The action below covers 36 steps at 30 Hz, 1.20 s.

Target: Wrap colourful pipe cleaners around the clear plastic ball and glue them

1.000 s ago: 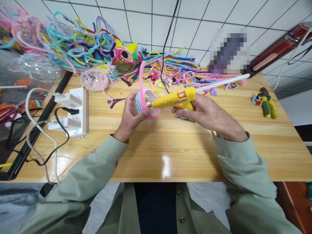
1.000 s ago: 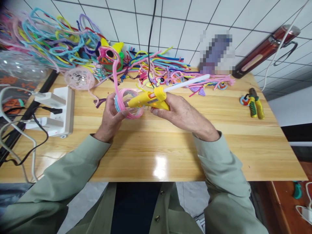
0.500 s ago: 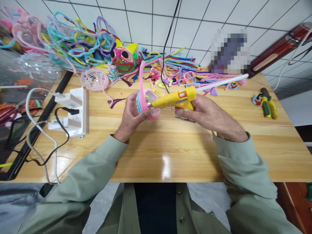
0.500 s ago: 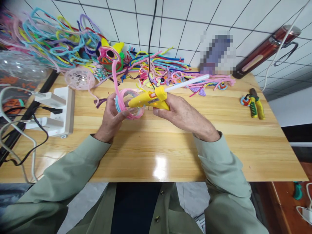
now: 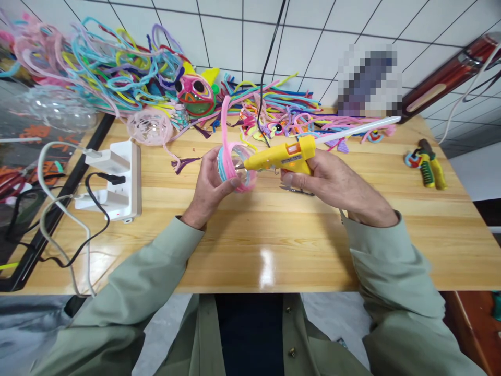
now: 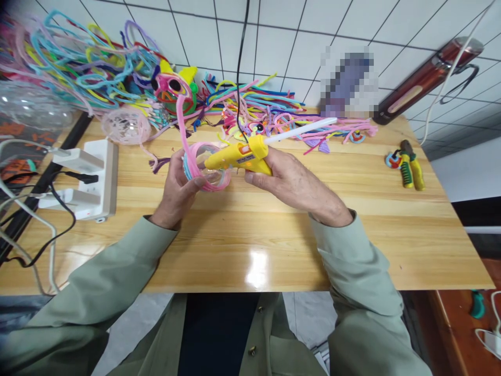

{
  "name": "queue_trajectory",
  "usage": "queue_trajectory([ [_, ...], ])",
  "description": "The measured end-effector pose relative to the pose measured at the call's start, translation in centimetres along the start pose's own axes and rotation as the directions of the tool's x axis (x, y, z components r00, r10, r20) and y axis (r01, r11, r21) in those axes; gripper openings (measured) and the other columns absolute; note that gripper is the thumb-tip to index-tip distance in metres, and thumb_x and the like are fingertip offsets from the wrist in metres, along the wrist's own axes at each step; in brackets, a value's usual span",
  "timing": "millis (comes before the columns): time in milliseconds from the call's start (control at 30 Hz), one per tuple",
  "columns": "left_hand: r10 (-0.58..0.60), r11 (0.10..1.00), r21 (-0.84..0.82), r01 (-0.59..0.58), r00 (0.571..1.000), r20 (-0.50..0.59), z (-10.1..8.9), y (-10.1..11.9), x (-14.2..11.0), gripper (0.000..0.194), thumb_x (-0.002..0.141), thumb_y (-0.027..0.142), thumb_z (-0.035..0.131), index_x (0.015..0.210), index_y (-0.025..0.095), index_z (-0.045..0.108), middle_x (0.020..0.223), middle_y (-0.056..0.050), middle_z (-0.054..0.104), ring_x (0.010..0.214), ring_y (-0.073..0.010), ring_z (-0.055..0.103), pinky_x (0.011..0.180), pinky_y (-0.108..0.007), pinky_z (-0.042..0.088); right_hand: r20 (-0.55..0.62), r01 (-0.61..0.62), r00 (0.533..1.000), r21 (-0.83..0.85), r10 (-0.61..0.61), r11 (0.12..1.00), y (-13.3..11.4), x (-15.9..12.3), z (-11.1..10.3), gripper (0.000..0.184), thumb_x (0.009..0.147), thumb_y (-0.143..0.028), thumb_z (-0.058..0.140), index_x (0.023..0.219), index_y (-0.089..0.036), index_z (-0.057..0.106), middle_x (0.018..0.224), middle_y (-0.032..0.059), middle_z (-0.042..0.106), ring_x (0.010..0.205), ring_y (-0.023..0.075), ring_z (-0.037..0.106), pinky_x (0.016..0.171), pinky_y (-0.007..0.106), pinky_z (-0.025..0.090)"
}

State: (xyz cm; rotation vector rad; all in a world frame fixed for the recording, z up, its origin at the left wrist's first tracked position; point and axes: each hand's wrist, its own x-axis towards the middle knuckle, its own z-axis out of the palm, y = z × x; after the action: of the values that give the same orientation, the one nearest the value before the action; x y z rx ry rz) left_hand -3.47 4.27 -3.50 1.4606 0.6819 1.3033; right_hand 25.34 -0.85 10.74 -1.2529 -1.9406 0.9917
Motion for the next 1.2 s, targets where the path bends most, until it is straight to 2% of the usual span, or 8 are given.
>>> queue_trajectory([
  [333,-0.002,1.0,0.025,0.002,1.0,-0.01,-0.1,-0.3,0.2,0.093,0.084,0.07,0.099,0.155,0.033,0.051,0.164,-0.013,0.064,0.155,-0.0371,0.066,0.128,-0.057,0.06,-0.14,-0.078,0.985,0.17,0.103,0.982,0.0,0.0,-0.9,0.035,0.095,-0.054,0.087,0.115,-0.025,0.084,0.113,0.0057,0.083,0.099,0.0257,0.074,0.084,0.04,0.066],
  [633,0.0,1.0,-0.001,0.0,1.0,-0.015,0.4,-0.4,0.4,0.089,0.082,0.06,0.103,0.15,0.03,0.054,0.158,-0.012,0.067,0.147,-0.0347,0.071,0.121,-0.052,0.065,-0.225,-0.144,0.955,0.222,0.195,0.964,1.2,-1.8,-0.7,0.043,0.089,-0.066,0.086,0.095,-0.023,0.082,0.089,0.0037,0.074,0.073,0.0195,0.061,0.06,0.033,0.046],
  [733,-0.01,0.998,-0.061,0.008,1.0,-0.028,0.3,-0.6,0.3,0.09,0.078,0.059,0.107,0.148,0.03,0.057,0.154,-0.009,0.071,0.144,-0.0346,0.072,0.121,-0.053,0.066,-0.347,-0.125,0.915,0.243,0.207,0.962,2.1,-3.1,-1.9,0.048,0.084,-0.07,0.088,0.086,-0.025,0.073,0.086,0.0032,0.072,0.07,0.0181,0.059,0.059,0.032,0.044],
  [833,-0.045,0.996,-0.081,0.04,0.998,-0.054,0.0,-1.4,0.4,0.087,0.079,0.054,0.108,0.148,0.033,0.06,0.154,-0.003,0.072,0.149,-0.0351,0.07,0.126,-0.057,0.063,-0.548,-0.164,0.792,0.234,0.269,0.958,4.3,-5.4,-4.8,0.052,0.077,-0.071,0.09,0.089,-0.027,0.067,0.086,0.0019,0.072,0.072,0.0184,0.064,0.063,0.031,0.049],
  [933,-0.047,0.99,-0.135,0.037,0.996,-0.075,-0.2,-2.5,0.5,0.087,0.075,0.053,0.11,0.146,0.033,0.065,0.15,-0.003,0.075,0.137,-0.0312,0.074,0.123,-0.058,0.066,-0.738,-0.388,0.536,0.218,0.411,0.896,7.5,-7.9,-7.4,0.042,0.082,-0.062,0.084,0.085,-0.025,0.063,0.084,0.0037,0.075,0.073,0.0177,0.069,0.068,0.031,0.056],
  [1000,-0.034,0.99,-0.137,0.024,0.997,-0.07,-0.3,-3.0,0.5,0.089,0.072,0.054,0.112,0.146,0.034,0.066,0.15,-0.003,0.076,0.136,-0.0308,0.074,0.121,-0.056,0.067,-0.8,-0.628,0.34,0.199,0.495,0.752,9.6,-8.9,-8.3,0.029,0.091,-0.052,0.075,0.091,-0.024,0.067,0.085,0.0055,0.079,0.077,0.0188,0.073,0.072,0.03,0.06],
  [1033,-0.03,0.991,-0.131,0.022,0.998,-0.062,-0.3,-3.1,0.4,0.091,0.071,0.055,0.113,0.146,0.035,0.066,0.151,-0.003,0.075,0.137,-0.031,0.074,0.121,-0.055,0.067,-0.815,-0.693,0.279,0.196,0.508,0.694,10.5,-9.2,-8.5,0.026,0.093,-0.048,0.075,0.094,-0.022,0.069,0.085,0.0072,0.081,0.081,0.0209,0.076,0.074,0.031,0.061],
  [1200,-0.039,0.992,-0.123,0.031,0.997,-0.062,-0.5,-3.0,0.3,0.096,0.067,0.051,0.115,0.147,0.033,0.065,0.153,-0.004,0.074,0.135,-0.0296,0.073,0.123,-0.055,0.065,-0.843,-0.866,0.126,0.163,0.523,0.473,12.8,-9.9,-9.2,0.028,0.092,-0.042,0.084,0.099,-0.016,0.077,0.105,0.0244,0.088,0.115,0.0375,0.08,0.096,0.041,0.062],
])
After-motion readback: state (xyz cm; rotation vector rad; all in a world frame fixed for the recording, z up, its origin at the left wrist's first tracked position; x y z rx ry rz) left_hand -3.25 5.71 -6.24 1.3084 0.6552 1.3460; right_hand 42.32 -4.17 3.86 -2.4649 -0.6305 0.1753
